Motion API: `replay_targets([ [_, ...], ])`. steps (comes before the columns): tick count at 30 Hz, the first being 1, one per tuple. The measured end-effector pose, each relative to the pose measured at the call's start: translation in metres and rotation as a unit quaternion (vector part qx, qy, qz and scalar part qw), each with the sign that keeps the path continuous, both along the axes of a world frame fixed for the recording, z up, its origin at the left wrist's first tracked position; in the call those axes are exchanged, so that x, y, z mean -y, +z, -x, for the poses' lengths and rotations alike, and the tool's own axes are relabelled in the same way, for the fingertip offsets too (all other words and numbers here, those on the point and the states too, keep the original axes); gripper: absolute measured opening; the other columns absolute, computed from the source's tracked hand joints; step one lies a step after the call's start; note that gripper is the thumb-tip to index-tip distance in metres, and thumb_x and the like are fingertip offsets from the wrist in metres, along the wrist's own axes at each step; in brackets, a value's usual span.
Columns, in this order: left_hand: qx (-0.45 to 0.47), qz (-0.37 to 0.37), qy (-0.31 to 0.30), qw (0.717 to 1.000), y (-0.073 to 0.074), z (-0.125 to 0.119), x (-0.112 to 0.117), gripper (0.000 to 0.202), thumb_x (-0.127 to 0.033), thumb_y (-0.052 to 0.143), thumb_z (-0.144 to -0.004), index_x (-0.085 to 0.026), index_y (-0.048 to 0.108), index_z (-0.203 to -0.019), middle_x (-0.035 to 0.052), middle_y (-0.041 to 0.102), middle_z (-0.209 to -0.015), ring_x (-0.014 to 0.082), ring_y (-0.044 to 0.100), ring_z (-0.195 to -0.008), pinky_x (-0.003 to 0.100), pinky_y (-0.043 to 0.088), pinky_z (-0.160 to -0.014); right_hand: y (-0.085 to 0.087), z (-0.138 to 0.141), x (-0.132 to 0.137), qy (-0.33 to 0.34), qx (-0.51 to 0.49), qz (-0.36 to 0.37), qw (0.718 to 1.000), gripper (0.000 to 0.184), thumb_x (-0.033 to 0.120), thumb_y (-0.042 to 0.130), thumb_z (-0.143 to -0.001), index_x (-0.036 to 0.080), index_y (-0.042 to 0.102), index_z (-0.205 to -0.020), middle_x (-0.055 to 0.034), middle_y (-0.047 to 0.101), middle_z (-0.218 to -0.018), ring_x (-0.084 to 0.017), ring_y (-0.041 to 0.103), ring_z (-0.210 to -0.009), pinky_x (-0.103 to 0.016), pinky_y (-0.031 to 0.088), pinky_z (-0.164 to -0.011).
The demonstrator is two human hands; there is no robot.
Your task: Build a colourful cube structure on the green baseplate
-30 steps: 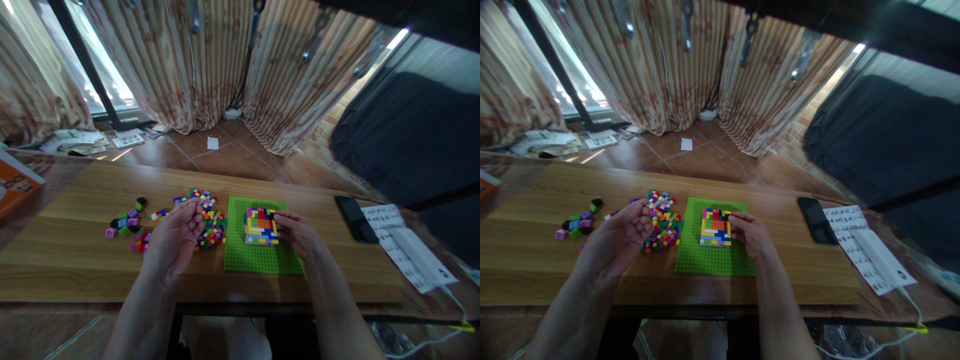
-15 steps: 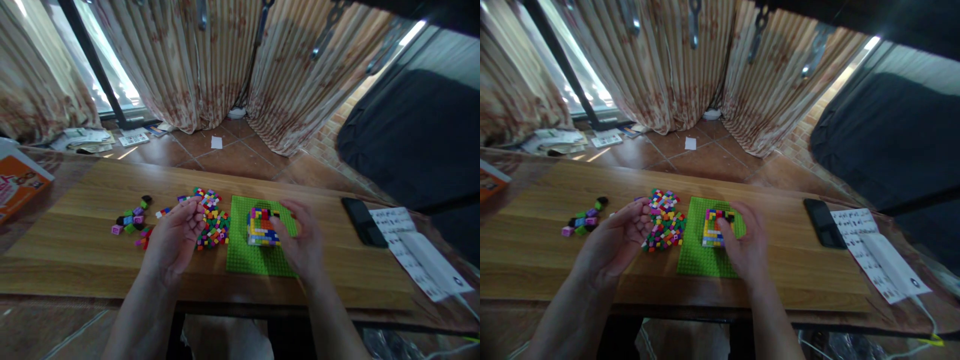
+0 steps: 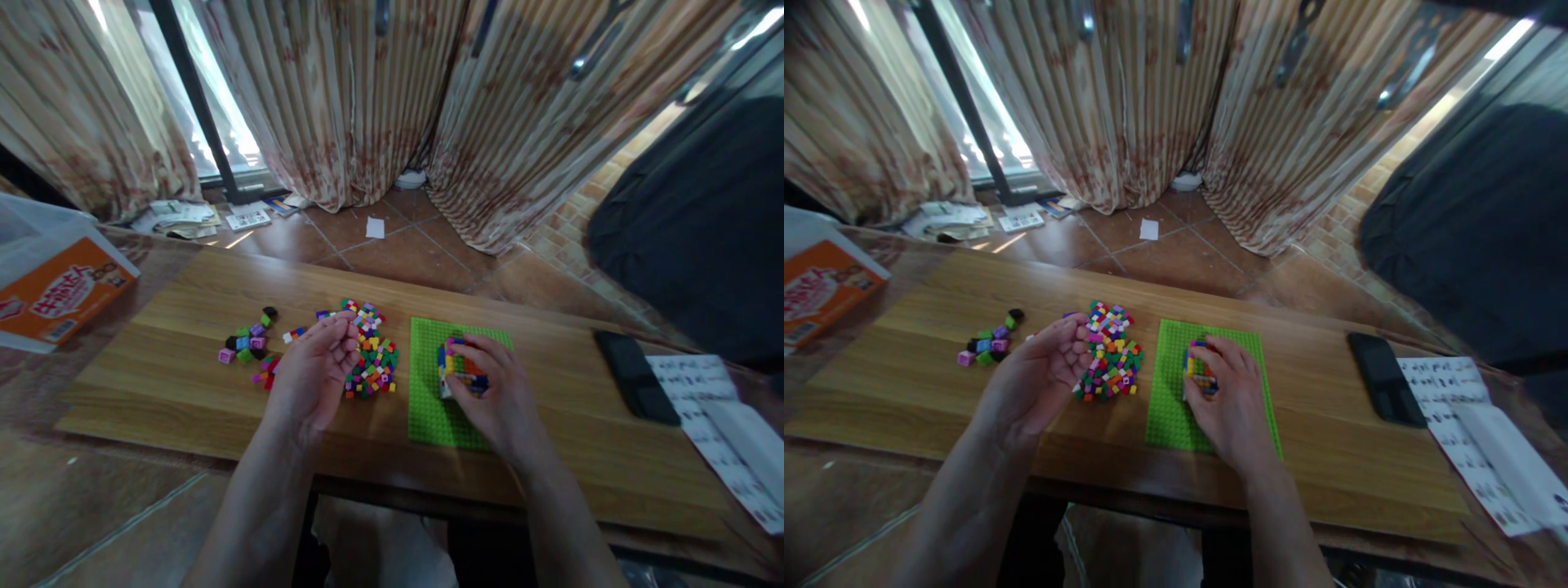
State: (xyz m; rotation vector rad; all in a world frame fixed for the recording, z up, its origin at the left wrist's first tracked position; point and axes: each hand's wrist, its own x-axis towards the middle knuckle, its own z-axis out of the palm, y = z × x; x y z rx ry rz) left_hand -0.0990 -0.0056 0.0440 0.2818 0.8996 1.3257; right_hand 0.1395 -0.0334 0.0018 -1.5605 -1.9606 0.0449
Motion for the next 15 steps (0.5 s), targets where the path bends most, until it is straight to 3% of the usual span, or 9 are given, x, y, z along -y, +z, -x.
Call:
replay_targets([
  [5, 0.004, 0.002, 0.004, 1.0, 0.0, 0.001, 0.0, 0.012, -0.007, 0.061, -0.079, -0.009, 0.067, -0.089, 0.0005, 0.063, -0.067, 0.0047, 0.057, -0.053, 0.013, 0.049, -0.052, 0.005, 0.033, 0.004, 0.006, 0.0, -0.056, 0.998, 0.022, 0.016, 0.054, -0.088, 0.024, 0.069, -0.102, -0.0061, 0.069, -0.108, -0.024, 0.059, -0.107, -0.045, 0.044, -0.097],
  [7, 0.006, 0.003, 0.004, 1.0, 0.001, 0.001, 0.0, 0.012, -0.007, 0.061, -0.078, -0.009, 0.067, -0.089, 0.0001, 0.062, -0.066, 0.0046, 0.057, -0.052, 0.013, 0.049, -0.052, 0.003, 0.051, 0.003, 0.051, -0.02, -0.02, 0.998, 0.024, 0.016, 0.049, -0.091, 0.023, 0.069, -0.103, -0.0061, 0.07, -0.103, -0.021, 0.062, -0.098, -0.038, 0.048, -0.092],
  [11, 0.009, 0.005, 0.007, 1.0, 0.002, 0.002, 0.0, 0.01, -0.007, 0.061, -0.078, -0.01, 0.066, -0.086, 0.0001, 0.062, -0.065, 0.0045, 0.057, -0.051, 0.012, 0.048, -0.051, -0.005, 0.073, -0.004, 0.043, -0.017, 0.08, 0.996, 0.027, 0.016, 0.045, -0.094, 0.022, 0.07, -0.103, -0.0071, 0.069, -0.098, -0.02, 0.063, -0.092, -0.033, 0.049, -0.083],
  [15, 0.002, 0.007, 0.017, 1.0, 0.003, 0.006, 0.0, 0.009, -0.007, 0.06, -0.078, -0.01, 0.066, -0.084, 0.0006, 0.063, -0.066, 0.0046, 0.057, -0.051, 0.013, 0.049, -0.05, -0.011, 0.075, -0.009, 0.04, 0.023, 0.099, 0.994, 0.028, 0.018, 0.045, -0.094, 0.023, 0.069, -0.106, -0.0072, 0.068, -0.098, -0.022, 0.061, -0.092, -0.034, 0.048, -0.081],
])
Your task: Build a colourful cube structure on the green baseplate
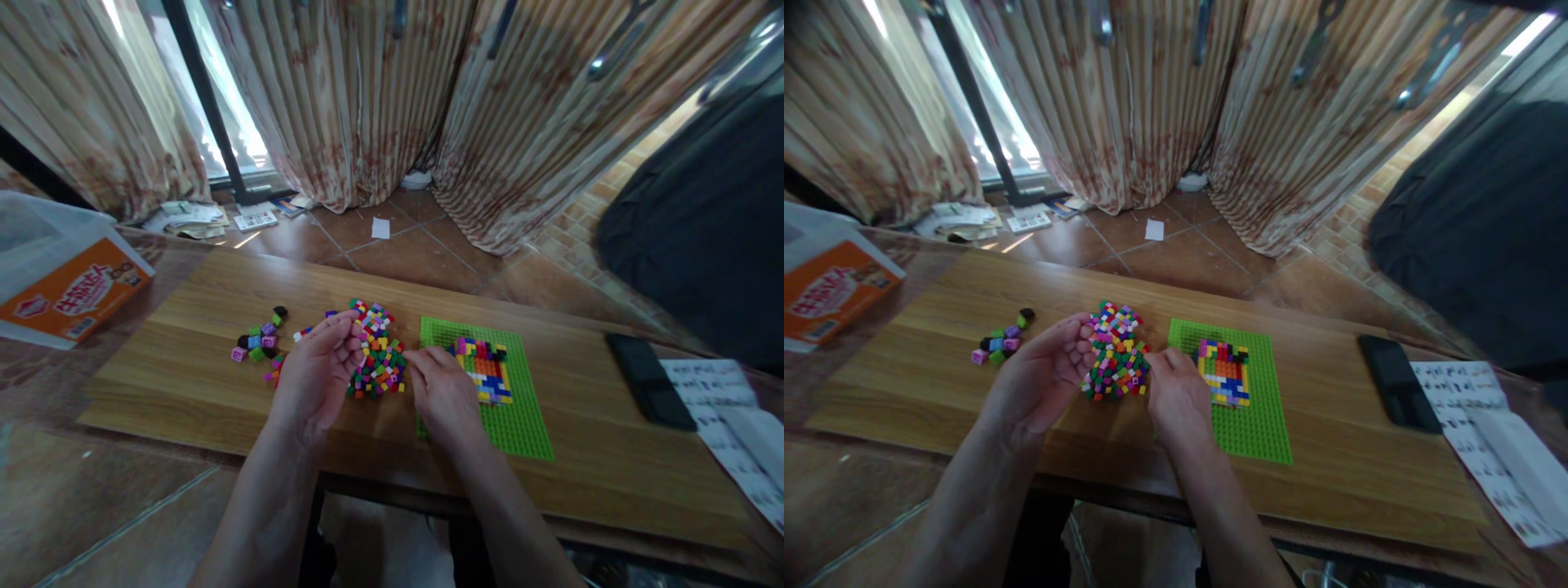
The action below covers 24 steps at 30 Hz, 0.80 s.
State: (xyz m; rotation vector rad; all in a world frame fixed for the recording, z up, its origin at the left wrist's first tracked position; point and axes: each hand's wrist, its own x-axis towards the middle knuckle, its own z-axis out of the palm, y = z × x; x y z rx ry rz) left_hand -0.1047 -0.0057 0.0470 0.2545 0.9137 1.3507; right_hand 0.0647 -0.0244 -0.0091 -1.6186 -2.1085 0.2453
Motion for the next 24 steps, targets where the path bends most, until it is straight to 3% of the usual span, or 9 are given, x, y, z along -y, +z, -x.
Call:
replay_targets([
  [9, 0.004, 0.002, 0.005, 1.0, 0.001, 0.003, 0.001, 0.011, -0.006, 0.058, -0.08, -0.01, 0.066, -0.086, 0.0002, 0.062, -0.067, 0.0042, 0.056, -0.052, 0.013, 0.047, -0.05, -0.007, 0.009, -0.002, -0.01, 0.074, 0.006, 0.997, 0.034, 0.015, 0.045, -0.09, 0.021, 0.068, -0.113, -0.0114, 0.066, -0.099, -0.027, 0.058, -0.093, -0.039, 0.046, -0.082],
  [20, 0.005, -0.014, -0.012, 1.0, -0.002, 0.003, 0.001, 0.013, -0.007, 0.061, -0.076, -0.01, 0.066, -0.088, 0.0002, 0.062, -0.068, 0.0052, 0.056, -0.055, 0.014, 0.047, -0.053, -0.008, 0.013, 0.001, -0.027, -0.021, 0.042, 0.999, 0.029, 0.01, 0.042, -0.088, 0.017, 0.069, -0.098, -0.0116, 0.067, -0.099, -0.024, 0.062, -0.093, -0.036, 0.048, -0.085],
  [24, -0.029, -0.01, -0.028, 0.999, -0.002, 0.002, 0.002, 0.014, -0.012, 0.066, -0.074, -0.01, 0.067, -0.088, 0.0, 0.063, -0.069, 0.0049, 0.056, -0.057, 0.014, 0.046, -0.055, -0.001, 0.015, 0.006, -0.044, -0.158, 0.036, 0.986, 0.024, 0.015, 0.047, -0.088, 0.017, 0.068, -0.099, -0.0099, 0.069, -0.098, -0.022, 0.064, -0.092, -0.036, 0.05, -0.085],
])
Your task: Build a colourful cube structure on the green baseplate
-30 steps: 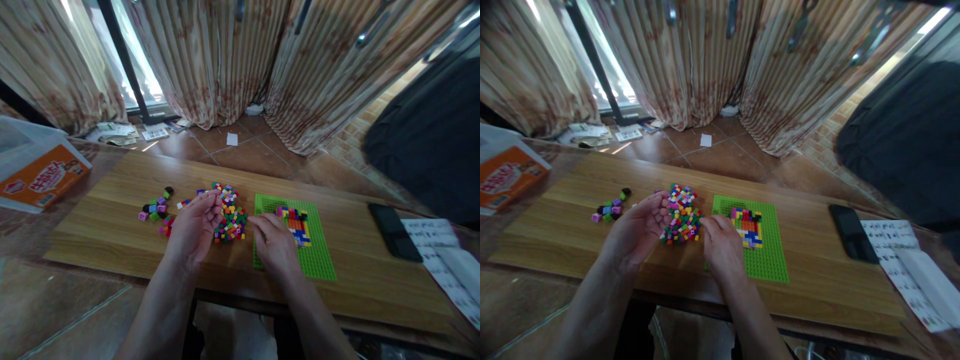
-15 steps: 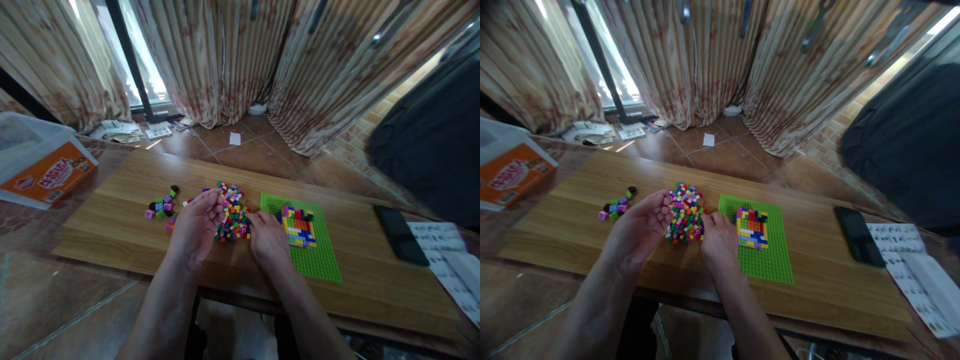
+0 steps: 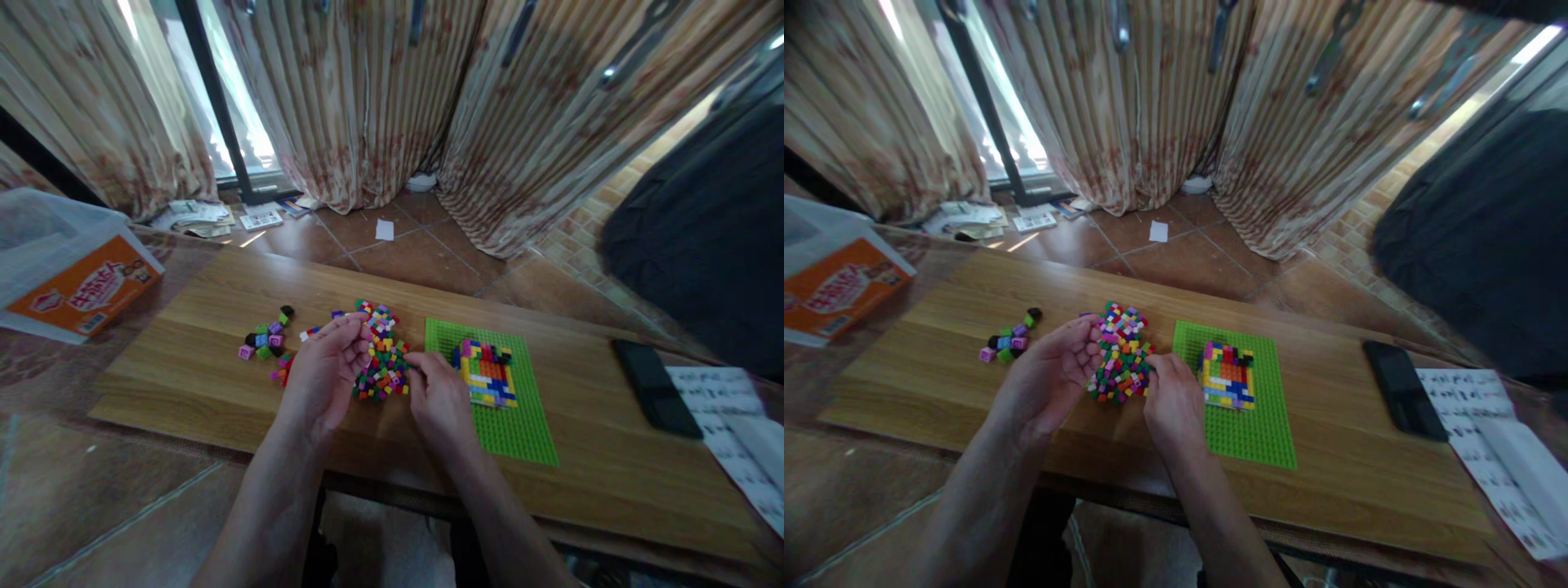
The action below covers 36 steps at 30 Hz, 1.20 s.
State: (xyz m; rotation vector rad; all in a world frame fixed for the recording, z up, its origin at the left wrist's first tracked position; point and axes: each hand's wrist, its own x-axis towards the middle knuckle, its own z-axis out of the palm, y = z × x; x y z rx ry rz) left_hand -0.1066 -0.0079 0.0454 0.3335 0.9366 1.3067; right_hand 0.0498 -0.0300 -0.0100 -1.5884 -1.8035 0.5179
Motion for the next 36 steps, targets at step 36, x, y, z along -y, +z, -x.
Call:
replay_targets([
  [36, -0.366, -0.288, -0.209, 0.86, -0.015, -0.035, 0.008, 0.012, -0.014, 0.062, -0.084, -0.019, 0.07, -0.091, -0.0002, 0.07, -0.082, 0.0125, 0.063, -0.077, 0.025, 0.049, -0.074, 0.023, -0.024, 0.022, -0.043, -0.173, -0.11, 0.978, 0.025, 0.019, 0.06, -0.087, 0.027, 0.065, -0.11, -0.0017, 0.072, -0.098, -0.014, 0.07, -0.088, -0.028, 0.057, -0.08],
])
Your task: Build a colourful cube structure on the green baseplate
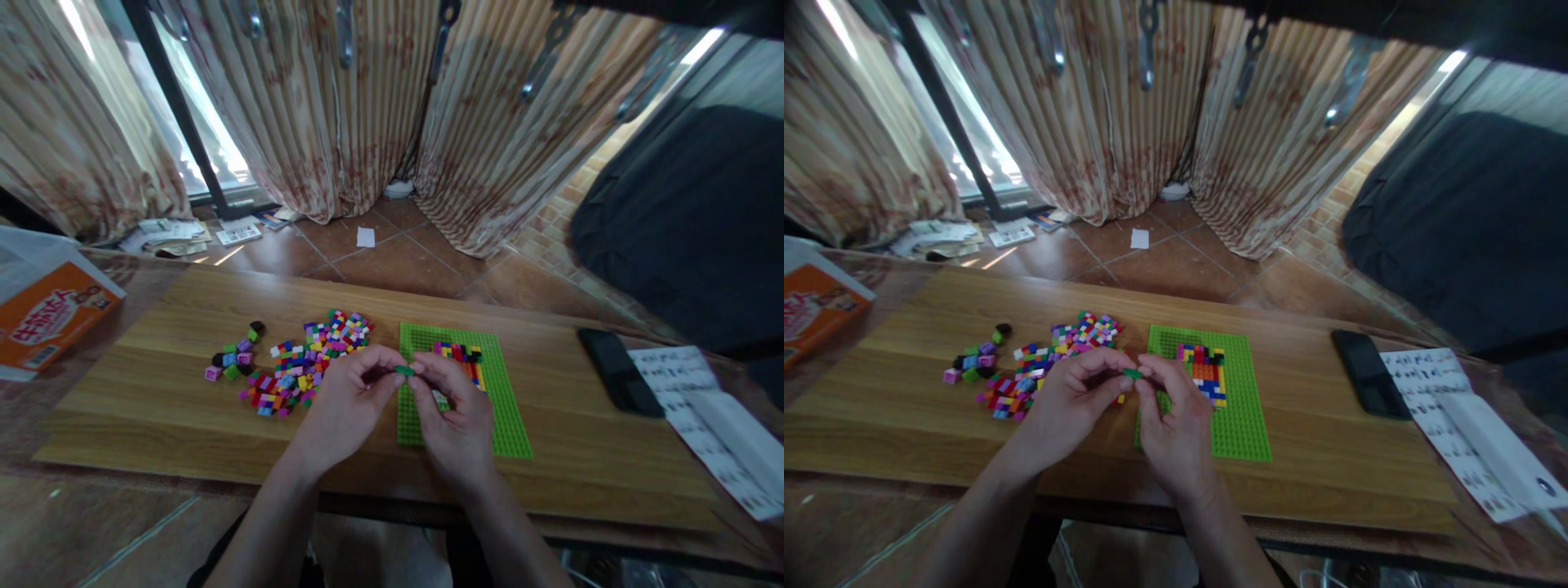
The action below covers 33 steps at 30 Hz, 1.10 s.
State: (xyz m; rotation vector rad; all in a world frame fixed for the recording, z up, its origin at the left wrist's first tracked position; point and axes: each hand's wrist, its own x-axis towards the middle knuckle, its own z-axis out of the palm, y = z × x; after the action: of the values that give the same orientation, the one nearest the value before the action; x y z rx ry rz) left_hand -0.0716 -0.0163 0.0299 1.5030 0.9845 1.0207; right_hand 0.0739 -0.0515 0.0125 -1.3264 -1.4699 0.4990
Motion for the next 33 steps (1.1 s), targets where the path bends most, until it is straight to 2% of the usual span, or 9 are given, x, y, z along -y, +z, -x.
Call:
replay_targets([
  [9, 0.132, 0.1, 0.001, 0.986, 0.004, -0.011, 0.004, 0.005, -0.017, 0.068, -0.08, -0.015, 0.069, -0.084, 0.0007, 0.069, -0.074, 0.0109, 0.063, -0.068, 0.023, 0.052, -0.068, 0.004, 0.003, 0.002, 0.01, -0.079, 0.011, 0.997, 0.019, 0.02, 0.06, -0.087, 0.025, 0.064, -0.105, -0.0015, 0.071, -0.094, -0.013, 0.069, -0.081, -0.026, 0.058, -0.072],
  [15, 0.214, 0.186, 0.024, 0.959, 0.01, -0.013, 0.007, 0.014, -0.024, 0.076, -0.073, -0.015, 0.068, -0.081, 0.0009, 0.07, -0.074, 0.0109, 0.066, -0.064, 0.023, 0.055, -0.066, 0.007, 0.0, 0.002, -0.014, -0.136, 0.027, 0.99, 0.013, 0.022, 0.064, -0.085, 0.025, 0.066, -0.098, -0.0014, 0.071, -0.091, -0.014, 0.067, -0.082, -0.027, 0.056, -0.073],
  [19, 0.252, 0.192, 0.053, 0.947, 0.012, -0.008, 0.005, 0.016, -0.025, 0.077, -0.073, -0.016, 0.068, -0.082, -0.0001, 0.071, -0.075, 0.0104, 0.068, -0.065, 0.021, 0.055, -0.066, 0.005, -0.006, -0.001, -0.025, -0.173, 0.039, 0.984, 0.015, 0.026, 0.066, -0.084, 0.025, 0.067, -0.099, -0.0019, 0.069, -0.092, -0.016, 0.065, -0.085, -0.031, 0.056, -0.074],
  [23, 0.23, 0.219, 0.024, 0.948, 0.01, -0.009, 0.004, 0.018, -0.026, 0.077, -0.074, -0.015, 0.066, -0.083, 0.0002, 0.071, -0.076, 0.011, 0.069, -0.066, 0.022, 0.056, -0.067, 0.007, -0.007, -0.002, 0.019, -0.137, 0.036, 0.99, 0.018, 0.026, 0.059, -0.089, 0.027, 0.069, -0.104, -0.0021, 0.068, -0.098, -0.016, 0.063, -0.092, -0.035, 0.053, -0.084],
  [27, 0.233, 0.253, 0.007, 0.939, 0.009, -0.013, 0.005, 0.02, -0.026, 0.076, -0.073, -0.014, 0.064, -0.084, 0.0015, 0.072, -0.076, 0.0116, 0.069, -0.065, 0.023, 0.056, -0.067, 0.011, -0.007, -0.003, 0.021, -0.084, 0.019, 0.996, 0.019, 0.024, 0.055, -0.091, 0.027, 0.072, -0.099, -0.0024, 0.067, -0.102, -0.017, 0.061, -0.101, -0.037, 0.048, -0.094],
  [31, 0.22, 0.26, 0.047, 0.939, 0.009, -0.012, 0.003, 0.023, -0.026, 0.077, -0.071, -0.014, 0.063, -0.085, 0.003, 0.073, -0.077, 0.0116, 0.069, -0.062, 0.022, 0.056, -0.063, 0.014, -0.015, -0.005, -0.009, -0.119, 0.046, 0.992, 0.018, 0.029, 0.055, -0.09, 0.025, 0.07, -0.098, -0.0039, 0.065, -0.104, -0.014, 0.063, -0.084, -0.03, 0.053, -0.073],
  [33, 0.205, 0.261, 0.062, 0.941, 0.01, -0.01, 0.002, 0.024, -0.026, 0.077, -0.069, -0.014, 0.062, -0.084, 0.0031, 0.073, -0.076, 0.0119, 0.069, -0.062, 0.022, 0.056, -0.061, 0.015, -0.026, -0.008, -0.05, -0.141, 0.055, 0.987, 0.018, 0.032, 0.056, -0.089, 0.023, 0.069, -0.098, -0.0037, 0.066, -0.095, -0.013, 0.063, -0.074, -0.028, 0.053, -0.064],
])
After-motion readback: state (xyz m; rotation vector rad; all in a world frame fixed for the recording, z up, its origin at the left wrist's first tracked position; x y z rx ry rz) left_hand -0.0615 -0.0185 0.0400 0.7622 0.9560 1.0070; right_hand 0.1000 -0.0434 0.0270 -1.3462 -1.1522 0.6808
